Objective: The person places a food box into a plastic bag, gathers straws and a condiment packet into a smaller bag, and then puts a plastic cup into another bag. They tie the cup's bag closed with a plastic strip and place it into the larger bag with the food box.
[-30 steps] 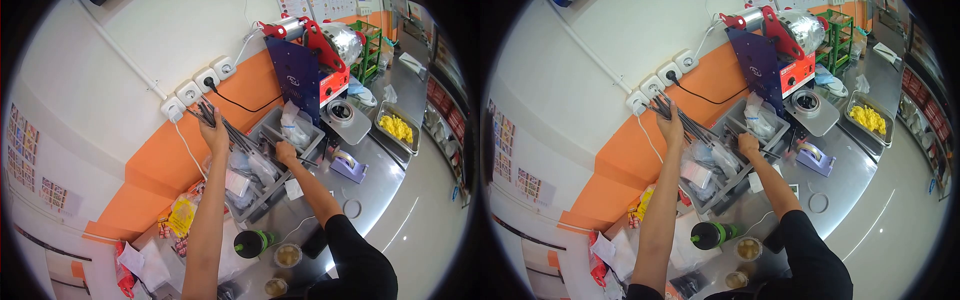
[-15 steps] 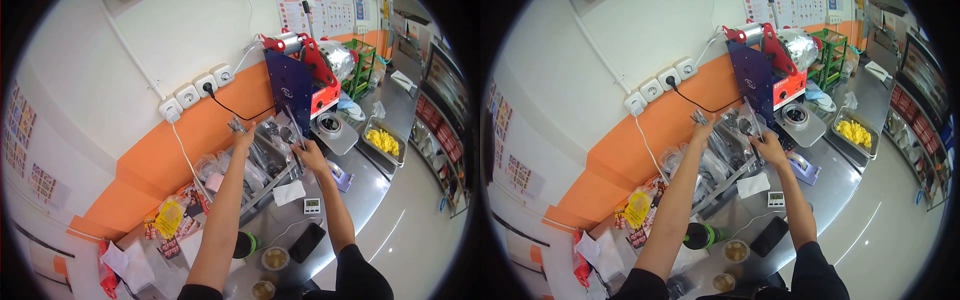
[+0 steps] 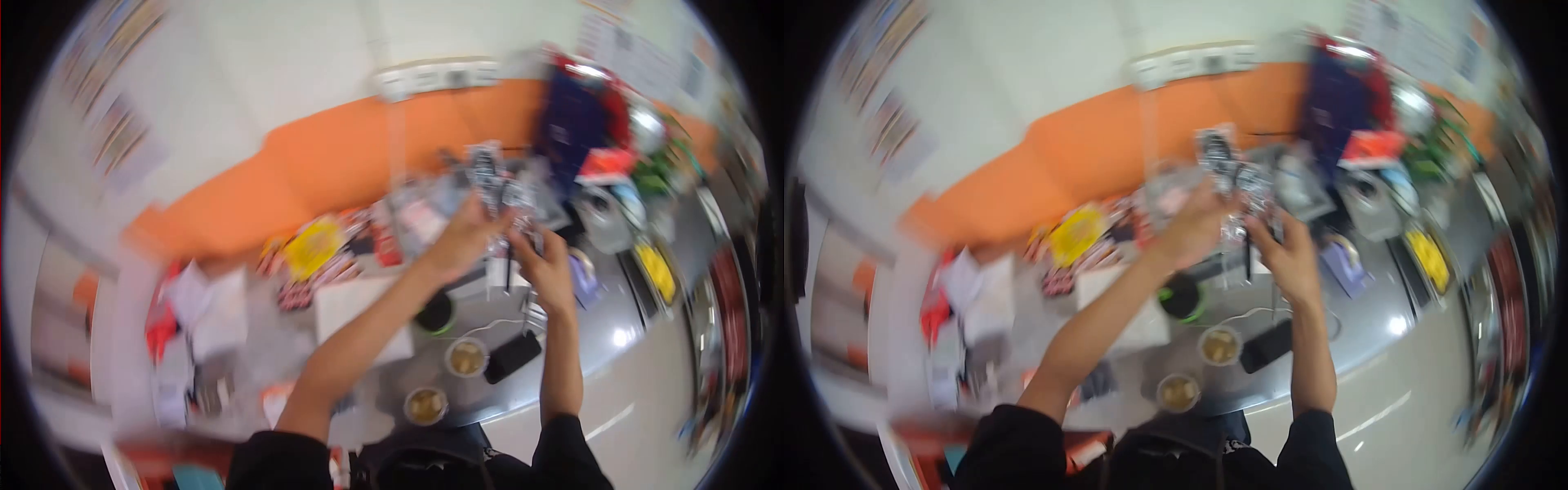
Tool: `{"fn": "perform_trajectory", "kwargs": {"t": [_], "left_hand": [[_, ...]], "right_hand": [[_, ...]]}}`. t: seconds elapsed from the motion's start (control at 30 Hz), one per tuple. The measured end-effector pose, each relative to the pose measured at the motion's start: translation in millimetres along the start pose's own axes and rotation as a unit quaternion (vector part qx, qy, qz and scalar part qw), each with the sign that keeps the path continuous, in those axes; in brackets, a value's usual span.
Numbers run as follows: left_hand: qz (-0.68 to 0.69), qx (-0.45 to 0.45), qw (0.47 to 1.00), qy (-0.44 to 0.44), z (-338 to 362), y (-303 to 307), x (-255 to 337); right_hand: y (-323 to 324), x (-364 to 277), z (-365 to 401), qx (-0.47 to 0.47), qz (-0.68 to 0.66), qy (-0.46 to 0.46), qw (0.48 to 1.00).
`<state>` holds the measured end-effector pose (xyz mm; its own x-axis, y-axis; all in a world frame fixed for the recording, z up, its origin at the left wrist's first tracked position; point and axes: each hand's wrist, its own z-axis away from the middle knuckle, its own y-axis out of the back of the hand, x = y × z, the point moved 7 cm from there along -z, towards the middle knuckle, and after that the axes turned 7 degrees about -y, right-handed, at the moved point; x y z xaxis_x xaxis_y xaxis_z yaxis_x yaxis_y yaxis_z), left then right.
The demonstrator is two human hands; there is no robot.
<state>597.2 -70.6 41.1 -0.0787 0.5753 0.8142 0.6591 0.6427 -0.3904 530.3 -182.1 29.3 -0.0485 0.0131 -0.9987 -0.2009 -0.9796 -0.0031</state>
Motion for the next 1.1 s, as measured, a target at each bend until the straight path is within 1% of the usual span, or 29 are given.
{"fn": "perform_trajectory", "kwargs": {"t": [0.03,0.07,0.1,0.13,0.17,0.2,0.23,0.27,0.3,0.33,0.37,0.4,0.47,0.5,0.53,0.57,0.6,0.67,0.7,0.73,0.77,0.8,0.83,0.93,0.97,1.0,1.03,1.07,1.1], "left_hand": [[-0.014,0.054,0.998,-0.025,22.3,4.8,11.0],[-0.025,0.108,0.993,-0.047,44.3,16.6,26.6],[0.003,0.149,0.986,-0.076,67.6,20.4,55.7],[0.034,0.186,0.976,-0.104,94.2,22.5,84.5],[0.016,0.241,0.965,-0.103,128.0,30.6,105.8],[0.001,0.283,0.954,-0.103,162.1,37.6,123.5],[-0.021,0.253,0.959,-0.123,195.4,35.5,142.9],[-0.028,0.269,0.957,-0.101,230.7,37.4,145.3],[-0.033,0.278,0.957,-0.076,266.8,36.6,144.8],[-0.021,0.312,0.95,0.003,304.9,34.7,136.1],[-0.008,0.337,0.938,0.084,341.4,33.0,127.2],[0.035,0.349,0.931,0.104,372.2,28.5,121.8],[0.085,0.368,0.917,0.129,421.4,27.1,121.6],[0.087,0.376,0.913,0.134,441.9,29.9,125.8],[0.092,0.382,0.909,0.139,459.3,31.2,132.6],[0.058,0.378,0.916,0.118,469.4,36.0,146.3],[-0.015,0.381,0.921,0.084,477.6,42.3,155.9],[-0.165,0.379,0.911,0.01,491.9,51.1,176.1],[-0.156,0.38,0.911,0.022,494.7,50.7,180.0],[-0.19,0.38,0.905,0.007,494.8,49.5,185.1],[-0.226,0.379,0.898,-0.011,491.5,47.9,188.9],[-0.261,0.378,0.887,-0.03,490.4,46.6,195.0],[-0.234,0.338,0.911,-0.008,486.5,41.3,195.8],[-0.225,0.269,0.936,0.037,479.7,40.4,201.0],[-0.29,0.232,0.928,0.025,481.1,42.3,208.9],[-0.42,0.239,0.875,-0.004,487.7,48.0,228.4],[-0.541,0.243,0.804,-0.033,494.2,53.0,253.9],[-0.652,0.238,0.717,-0.059,500.2,56.7,275.0],[-0.714,0.264,0.649,0.009,507.5,73.5,279.6]], "right_hand": [[-18.3,-3.4,12.1,-0.021,0.059,0.012,0.998],[-37.3,-8.6,27.8,-0.021,0.074,-0.011,0.997],[-42.1,-2.4,42.9,0.039,0.079,-0.026,0.996],[-41.6,-11.6,55.8,0.029,0.179,0.038,0.983],[-27.4,-7.2,68.8,-0.002,0.031,0.019,0.999],[-13.8,-2.7,81.1,-0.028,-0.136,-0.002,0.99],[-1.1,1.9,93.0,-0.046,-0.284,-0.024,0.958],[-34.1,-21.5,112.0,-0.279,-0.373,0.048,0.883],[-42.5,-6.3,129.5,-0.17,-0.375,0.004,0.911],[-69.5,12.9,154.0,-0.091,-0.444,-0.093,0.887],[-101.5,38.5,173.2,-0.229,-0.434,-0.15,0.858],[-130.0,59.7,197.5,-0.212,-0.353,-0.197,0.89],[-196.2,75.3,251.4,-0.145,-0.326,-0.3,0.885],[-216.8,83.6,275.8,-0.178,-0.277,-0.299,0.896],[-238.1,86.1,302.8,-0.175,-0.246,-0.326,0.896],[-264.9,78.3,329.4,-0.231,-0.232,-0.325,0.887],[-279.4,81.7,352.0,-0.297,-0.23,-0.305,0.875],[-286.5,80.4,373.9,-0.266,-0.121,-0.229,0.929],[-281.9,83.0,374.1,-0.217,-0.097,-0.197,0.951],[-276.8,84.4,373.7,-0.167,-0.074,-0.164,0.969],[-285.8,77.8,374.0,-0.184,-0.075,-0.109,0.974],[-290.4,73.3,376.4,-0.172,0.028,-0.009,0.985],[-296.8,74.8,380.4,-0.157,0.131,0.09,0.975],[-300.7,101.0,389.3,-0.114,0.124,0.029,0.985],[-308.7,95.8,382.9,-0.142,0.095,-0.02,0.985],[-317.2,89.3,377.0,-0.171,0.066,-0.07,0.981],[-324.0,80.1,372.4,-0.17,0.041,-0.098,0.98],[-319.8,74.0,365.0,-0.143,0.098,-0.078,0.982],[-320.0,62.4,355.7,-0.146,0.2,-0.038,0.968]]}}
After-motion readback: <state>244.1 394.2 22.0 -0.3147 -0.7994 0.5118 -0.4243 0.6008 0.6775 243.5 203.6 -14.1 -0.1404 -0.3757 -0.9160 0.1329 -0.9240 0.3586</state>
